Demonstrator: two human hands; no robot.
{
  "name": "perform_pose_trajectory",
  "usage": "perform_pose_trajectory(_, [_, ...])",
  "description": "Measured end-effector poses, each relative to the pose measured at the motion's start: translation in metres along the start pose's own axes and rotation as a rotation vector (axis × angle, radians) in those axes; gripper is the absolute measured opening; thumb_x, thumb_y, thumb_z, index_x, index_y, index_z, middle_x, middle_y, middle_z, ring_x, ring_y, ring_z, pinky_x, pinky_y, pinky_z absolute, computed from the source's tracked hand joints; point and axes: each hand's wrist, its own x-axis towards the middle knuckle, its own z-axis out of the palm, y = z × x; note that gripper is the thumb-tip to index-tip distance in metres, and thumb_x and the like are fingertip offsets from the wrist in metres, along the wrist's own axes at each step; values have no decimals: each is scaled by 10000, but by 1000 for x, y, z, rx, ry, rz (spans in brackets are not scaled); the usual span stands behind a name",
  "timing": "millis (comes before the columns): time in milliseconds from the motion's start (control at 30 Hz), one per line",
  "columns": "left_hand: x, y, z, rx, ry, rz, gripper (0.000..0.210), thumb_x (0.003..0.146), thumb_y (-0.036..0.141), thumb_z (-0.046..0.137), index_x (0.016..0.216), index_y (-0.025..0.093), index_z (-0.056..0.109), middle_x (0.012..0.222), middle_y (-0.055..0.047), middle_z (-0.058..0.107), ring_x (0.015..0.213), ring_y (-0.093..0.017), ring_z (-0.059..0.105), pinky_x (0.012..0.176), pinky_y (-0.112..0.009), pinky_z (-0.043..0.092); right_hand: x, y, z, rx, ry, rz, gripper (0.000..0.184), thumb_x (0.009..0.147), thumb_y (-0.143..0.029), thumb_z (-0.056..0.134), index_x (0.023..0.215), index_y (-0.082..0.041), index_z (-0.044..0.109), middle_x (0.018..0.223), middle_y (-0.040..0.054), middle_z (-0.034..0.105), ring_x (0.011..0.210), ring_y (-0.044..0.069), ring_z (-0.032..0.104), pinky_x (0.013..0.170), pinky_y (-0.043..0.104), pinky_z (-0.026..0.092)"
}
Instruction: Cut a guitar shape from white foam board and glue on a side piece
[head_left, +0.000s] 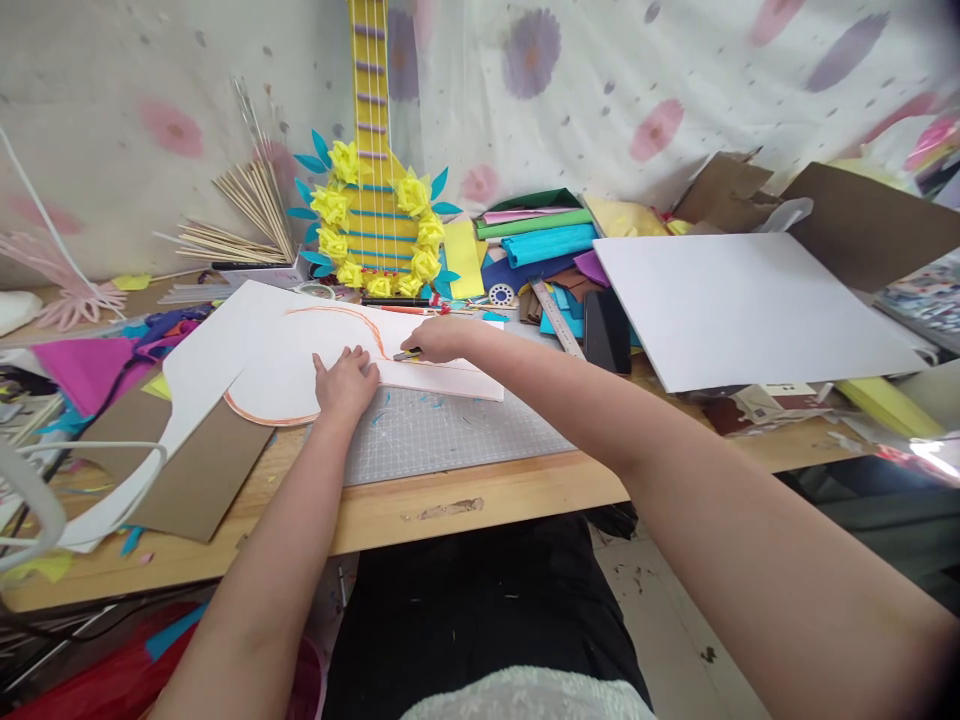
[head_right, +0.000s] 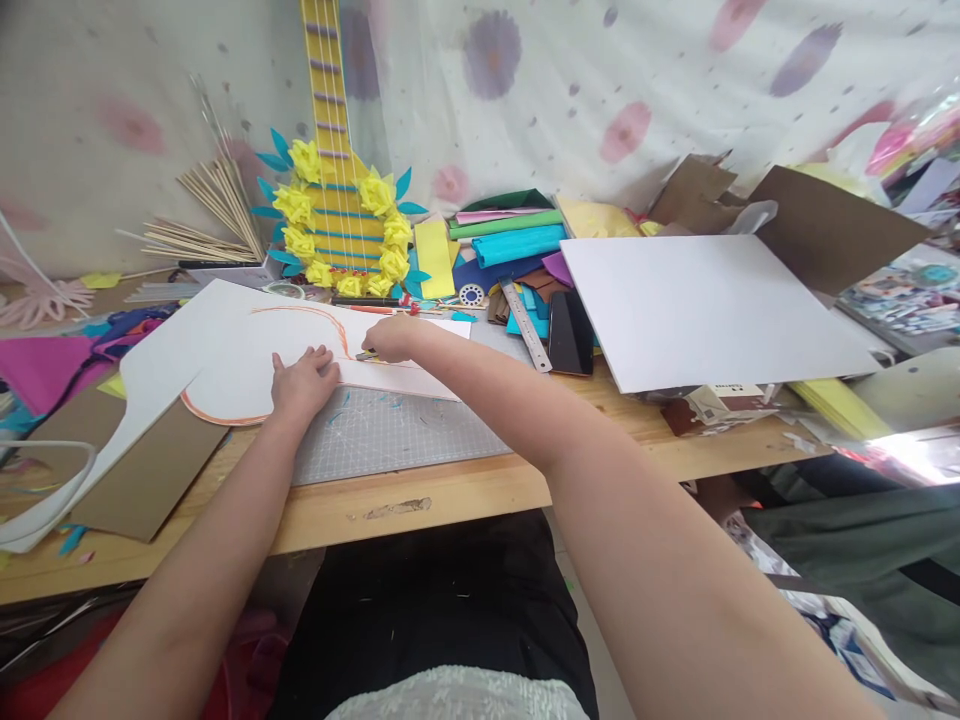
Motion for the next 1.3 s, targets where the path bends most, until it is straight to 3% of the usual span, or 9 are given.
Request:
perform_pose_trajectory(133, [0,0,0,-5,-2,7,460,871,305,328,1236,213,594,1393,-68,485,1343,-224,377,1143,-558,-9,-7,10,6,32,2,-8,426,856,-239,518,1277,-242,581,1056,100,696,901,222,628,723,310,373])
perform_pose_trajectory(900, [1,-1,0,11,21,20,450,855,305,332,1189,236,626,1367,-62,515,1325,-229,405,1144,-561,4,-102,64,38,7,-69,72,458,902,-290,454,1357,-311,497,1096,87,692,882,218,620,673,296,351])
perform_pose_trajectory(1300, [0,0,-1,53,28,36,450,855,289,327,1184,210,623,1378,-72,501,1335,-230,391,1144,-558,22,-145,88,52,86,-88,163,435,843,-353,549,1275,-314,584,1002,74,715,838,218,628,703,314,382])
